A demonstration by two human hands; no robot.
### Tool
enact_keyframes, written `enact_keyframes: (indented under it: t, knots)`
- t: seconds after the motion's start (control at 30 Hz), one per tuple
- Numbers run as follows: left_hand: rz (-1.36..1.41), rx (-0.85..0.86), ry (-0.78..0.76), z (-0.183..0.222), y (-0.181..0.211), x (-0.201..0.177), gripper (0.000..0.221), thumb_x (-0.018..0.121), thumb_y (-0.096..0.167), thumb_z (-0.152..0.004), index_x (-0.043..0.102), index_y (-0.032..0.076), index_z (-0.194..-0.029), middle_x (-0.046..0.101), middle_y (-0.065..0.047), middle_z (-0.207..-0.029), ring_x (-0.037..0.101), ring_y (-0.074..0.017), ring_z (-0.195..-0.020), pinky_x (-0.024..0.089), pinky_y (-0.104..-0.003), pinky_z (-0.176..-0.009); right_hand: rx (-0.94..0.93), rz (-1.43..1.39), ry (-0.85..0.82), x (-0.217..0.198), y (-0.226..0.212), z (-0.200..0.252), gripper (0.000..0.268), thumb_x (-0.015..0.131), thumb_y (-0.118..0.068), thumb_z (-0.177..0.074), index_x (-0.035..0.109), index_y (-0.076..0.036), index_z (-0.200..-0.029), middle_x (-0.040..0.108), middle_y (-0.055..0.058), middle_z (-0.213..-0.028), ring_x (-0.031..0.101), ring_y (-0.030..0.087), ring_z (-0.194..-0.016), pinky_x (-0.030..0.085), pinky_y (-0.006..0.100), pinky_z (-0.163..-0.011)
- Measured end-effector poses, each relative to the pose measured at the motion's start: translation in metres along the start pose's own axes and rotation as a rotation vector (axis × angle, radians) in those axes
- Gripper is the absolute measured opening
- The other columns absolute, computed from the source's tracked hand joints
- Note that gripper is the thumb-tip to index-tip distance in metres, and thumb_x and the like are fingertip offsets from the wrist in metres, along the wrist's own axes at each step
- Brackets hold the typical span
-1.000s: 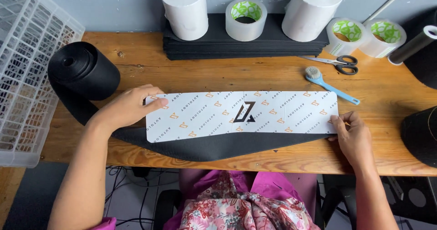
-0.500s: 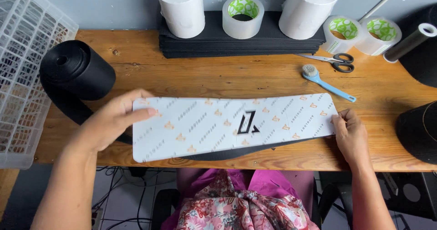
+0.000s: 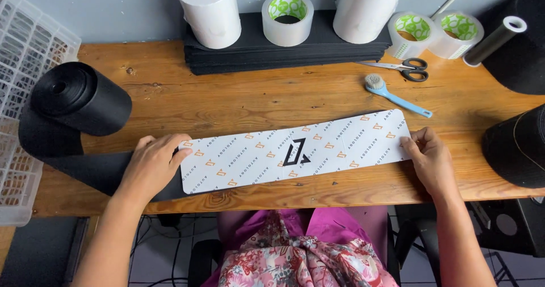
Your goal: The person is applying a white patterned adhesive backing to a black fabric strip, ensuring it is aligned and smoothed out.
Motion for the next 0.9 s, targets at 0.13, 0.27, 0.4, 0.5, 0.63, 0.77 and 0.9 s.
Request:
enact_keyframes:
  t: [0.13, 0.27, 0.4, 0.5, 0.63, 0.77, 0.9]
  knots:
    - [0.036, 0.008, -0.015, -0.021, -0.017, 0.016, 0.032, 0.050, 0.036, -0.104, 0.063, 0.017, -0.126, 0.070, -0.002, -0.121, 0.064, -0.0251, -0.106, 0.036, -0.044, -0.100, -0.040, -0.298, -0.026, 0.010, 0.018, -0.008, 0.015, 0.069, -0.019, -0.104, 0.058, -0.013, -0.096, 0.058, -0.004, -0.086, 0.051, 0.005, -0.077, 0.040, 0.021, -0.072]
    - [0.150, -0.011, 0.035, -0.035, -0.018, 0.022, 0.029, 0.057, 0.032, -0.103, 0.064, 0.021, -0.129, 0.069, -0.002, -0.109, 0.066, -0.0245, -0.108, 0.034, -0.045, -0.109, -0.008, -0.339, 0.025, 0.018, 0.046, -0.018, 0.016, 0.074, -0.017, -0.100, 0.061, -0.009, -0.103, 0.063, 0.002, -0.086, 0.055, 0.009, -0.079, 0.045, 0.024, -0.073]
    - [0.149, -0.017, 0.134, -0.040, -0.028, 0.035, 0.035, 0.064, 0.025, -0.099, 0.065, 0.027, -0.134, 0.063, 0.001, -0.099, 0.063, -0.0169, -0.109, 0.035, -0.041, -0.114, 0.050, -0.065, 0.082, 0.020, 0.042, -0.019, 0.023, 0.078, -0.030, -0.097, 0.070, -0.011, -0.109, 0.075, 0.010, -0.091, 0.069, 0.024, -0.089, 0.052, 0.042, -0.085]
    - [0.092, 0.052, 0.241, -0.035, -0.029, 0.039, 0.039, 0.066, 0.020, -0.095, 0.066, 0.026, -0.133, 0.056, 0.001, -0.113, 0.061, -0.0204, -0.111, 0.036, -0.045, -0.113, -0.043, -0.292, 0.089, 0.014, -0.005, -0.005, 0.031, 0.077, -0.008, -0.094, 0.057, 0.000, -0.117, 0.069, 0.015, -0.102, 0.068, 0.019, -0.089, 0.055, 0.032, -0.083]
    - [0.115, 0.150, 0.290, -0.032, -0.015, 0.035, 0.036, 0.062, 0.012, -0.096, 0.071, 0.029, -0.126, 0.056, 0.002, -0.122, 0.061, -0.0189, -0.118, 0.037, -0.043, -0.113, -0.045, -0.244, 0.099, 0.015, -0.004, -0.003, 0.027, 0.075, -0.010, -0.096, 0.060, -0.001, -0.117, 0.068, 0.013, -0.101, 0.070, 0.020, -0.092, 0.055, 0.034, -0.086]
    - [0.103, 0.173, 0.254, -0.029, -0.007, 0.025, 0.041, 0.069, 0.037, -0.088, 0.070, 0.032, -0.128, 0.059, 0.004, -0.130, 0.063, -0.0174, -0.118, 0.035, -0.044, -0.114, 0.003, -0.147, 0.053, 0.011, -0.006, -0.003, 0.016, 0.069, -0.024, -0.102, 0.075, -0.016, -0.114, 0.076, 0.005, -0.089, 0.069, 0.015, -0.088, 0.054, 0.033, -0.087]
    - [0.071, 0.250, 0.185, -0.026, 0.001, 0.018, 0.076, 0.067, 0.066, -0.075, 0.064, 0.024, -0.137, 0.056, -0.007, -0.145, 0.052, -0.0257, -0.134, 0.027, -0.055, -0.120, -0.061, -0.336, 0.005, 0.013, 0.001, -0.007, 0.017, 0.064, -0.013, -0.101, 0.070, -0.011, -0.117, 0.072, -0.002, -0.109, 0.060, 0.004, -0.088, 0.046, 0.019, -0.077]
Point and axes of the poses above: each hand's wrist, its own z-axis away from the middle knuckle, its own x-axis out of the palm, y = z × x, the point moved 2 cm from there along -z, towards the middle knuckle
